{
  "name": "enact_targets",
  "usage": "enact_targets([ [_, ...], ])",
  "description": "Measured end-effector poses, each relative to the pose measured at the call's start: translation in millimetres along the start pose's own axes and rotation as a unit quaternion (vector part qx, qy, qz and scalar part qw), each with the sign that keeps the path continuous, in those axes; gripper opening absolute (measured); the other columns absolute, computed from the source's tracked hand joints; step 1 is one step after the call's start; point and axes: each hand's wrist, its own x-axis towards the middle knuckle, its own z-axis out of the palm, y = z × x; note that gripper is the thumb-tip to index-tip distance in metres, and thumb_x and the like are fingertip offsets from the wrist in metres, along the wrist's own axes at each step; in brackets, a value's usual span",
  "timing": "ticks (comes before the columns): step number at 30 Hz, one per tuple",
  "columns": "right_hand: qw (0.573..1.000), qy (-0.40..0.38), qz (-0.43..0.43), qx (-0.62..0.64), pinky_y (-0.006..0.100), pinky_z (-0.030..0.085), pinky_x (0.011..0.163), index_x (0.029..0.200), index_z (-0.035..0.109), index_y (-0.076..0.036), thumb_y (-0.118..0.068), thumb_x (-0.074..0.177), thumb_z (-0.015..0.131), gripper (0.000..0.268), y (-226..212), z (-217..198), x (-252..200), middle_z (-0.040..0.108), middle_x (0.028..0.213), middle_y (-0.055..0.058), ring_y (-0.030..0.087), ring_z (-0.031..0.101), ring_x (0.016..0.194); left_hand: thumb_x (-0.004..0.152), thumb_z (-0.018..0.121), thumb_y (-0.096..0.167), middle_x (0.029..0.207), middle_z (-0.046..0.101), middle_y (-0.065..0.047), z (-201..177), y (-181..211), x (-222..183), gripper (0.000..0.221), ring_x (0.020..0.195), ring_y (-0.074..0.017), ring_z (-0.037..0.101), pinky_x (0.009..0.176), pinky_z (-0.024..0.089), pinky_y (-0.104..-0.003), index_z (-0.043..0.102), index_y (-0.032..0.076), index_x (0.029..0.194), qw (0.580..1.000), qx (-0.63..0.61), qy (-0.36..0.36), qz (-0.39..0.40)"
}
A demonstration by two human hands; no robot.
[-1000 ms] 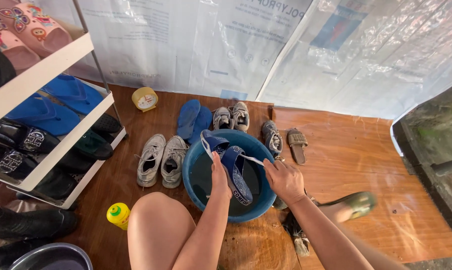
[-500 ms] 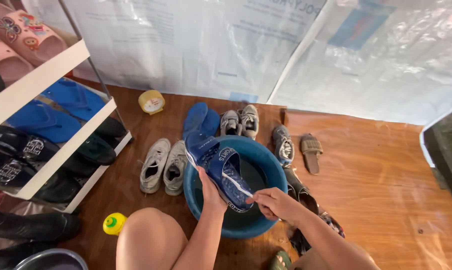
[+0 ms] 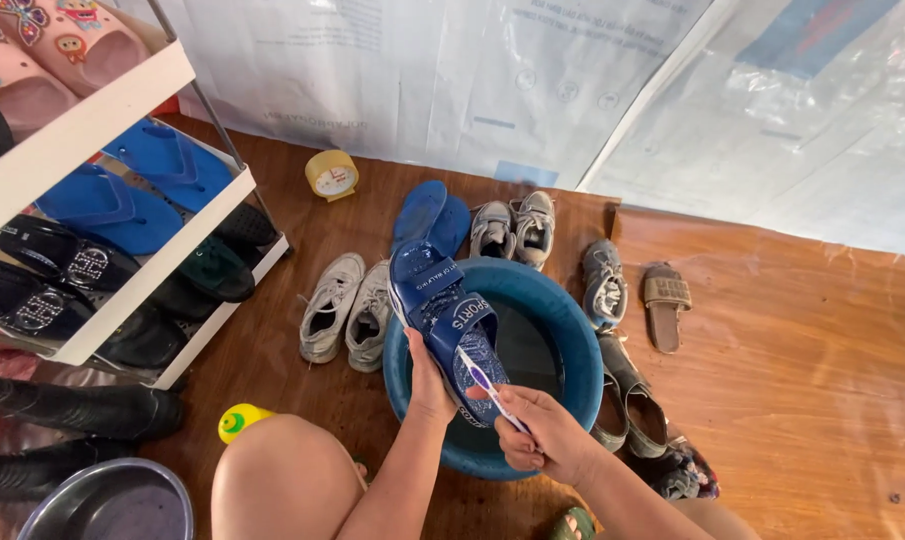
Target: Scrubbing a blue sandal with a toothbrush and soap in a bucket of water
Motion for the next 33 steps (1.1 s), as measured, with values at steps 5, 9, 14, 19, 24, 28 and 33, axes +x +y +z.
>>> enact_targets([
  [5,0.964,0.068,-0.025,-0.254,0.023,0.026,0.044,0.138,0.069,0.000,-0.020,0.101,0.058,0.044,11.3,-18.1,8.3,0.043,0.059,0.000,0.009,0.030,0.048,0.084,0.033,0.071,0.151,0.054,-0.015,8.7,8.8,-6.4,0.086,0.126,-0.0329,0.056,0.101,0.046,-0.045,0.040,0.022,0.154,1.000,-0.010,0.015,-0.004],
  [9,0.693,0.165,-0.173,-0.680,0.033,0.053,0.056,0.131,0.068,-0.023,-0.028,0.095,0.061,0.038,16.9,-19.1,12.7,0.081,0.077,0.001,0.022,0.070,0.056,0.083,0.035,0.073,0.148,0.055,-0.013,5.8,9.7,-2.8,0.087,0.121,-0.0305,0.057,0.097,0.048,-0.044,0.040,0.022,0.155,0.999,-0.033,-0.002,0.016],
  [14,0.467,0.248,-0.275,-0.803,0.032,0.045,0.037,0.134,0.064,-0.025,-0.037,0.096,0.062,0.040,23.0,-44.4,24.2,0.076,0.066,0.000,0.019,0.062,0.038,0.077,0.033,0.076,0.154,0.051,-0.014,14.9,17.6,-10.0,0.094,0.135,-0.0354,0.051,0.110,0.040,-0.049,0.041,0.024,0.154,0.997,-0.041,0.064,-0.007],
  [19,0.352,0.336,-0.287,-0.825,0.031,0.041,0.032,0.130,0.065,-0.023,-0.039,0.099,0.059,0.036,5.8,-61.3,25.1,0.070,0.058,-0.002,0.017,0.052,0.031,0.078,0.034,0.077,0.151,0.055,-0.014,26.0,25.1,-20.5,0.092,0.127,-0.0318,0.056,0.102,0.046,-0.044,0.040,0.027,0.155,0.998,-0.032,0.052,-0.023],
  [24,0.316,0.334,-0.255,-0.851,0.029,0.057,0.051,0.127,0.066,-0.033,-0.045,0.099,0.050,0.034,11.1,-70.5,21.5,0.072,0.068,0.000,0.017,0.071,0.056,0.079,0.037,0.088,0.161,0.039,-0.016,67.0,50.3,-54.1,0.106,0.142,-0.0391,0.044,0.118,0.039,-0.056,0.033,0.019,0.160,0.987,0.111,0.100,-0.058],
  [28,0.383,0.318,-0.228,-0.836,0.039,0.060,0.054,0.126,0.065,-0.036,-0.047,0.098,0.050,0.033,23.7,-58.7,21.9,0.074,0.068,0.001,0.022,0.073,0.059,0.078,0.040,0.088,0.163,0.034,-0.014,42.9,41.1,-35.5,0.106,0.144,-0.0398,0.041,0.115,0.040,-0.059,0.030,0.023,0.161,0.989,0.079,0.118,-0.034],
  [33,0.616,0.234,-0.090,-0.747,0.028,0.046,0.051,0.114,0.072,-0.032,-0.038,0.098,0.060,0.021,20.9,-13.3,-3.5,0.072,0.064,-0.007,0.013,0.062,0.048,0.069,0.042,0.075,0.160,0.043,-0.007,14.1,44.9,-18.1,0.100,0.143,-0.0311,0.044,0.117,0.035,-0.046,0.030,0.030,0.158,0.991,-0.082,0.043,0.100],
])
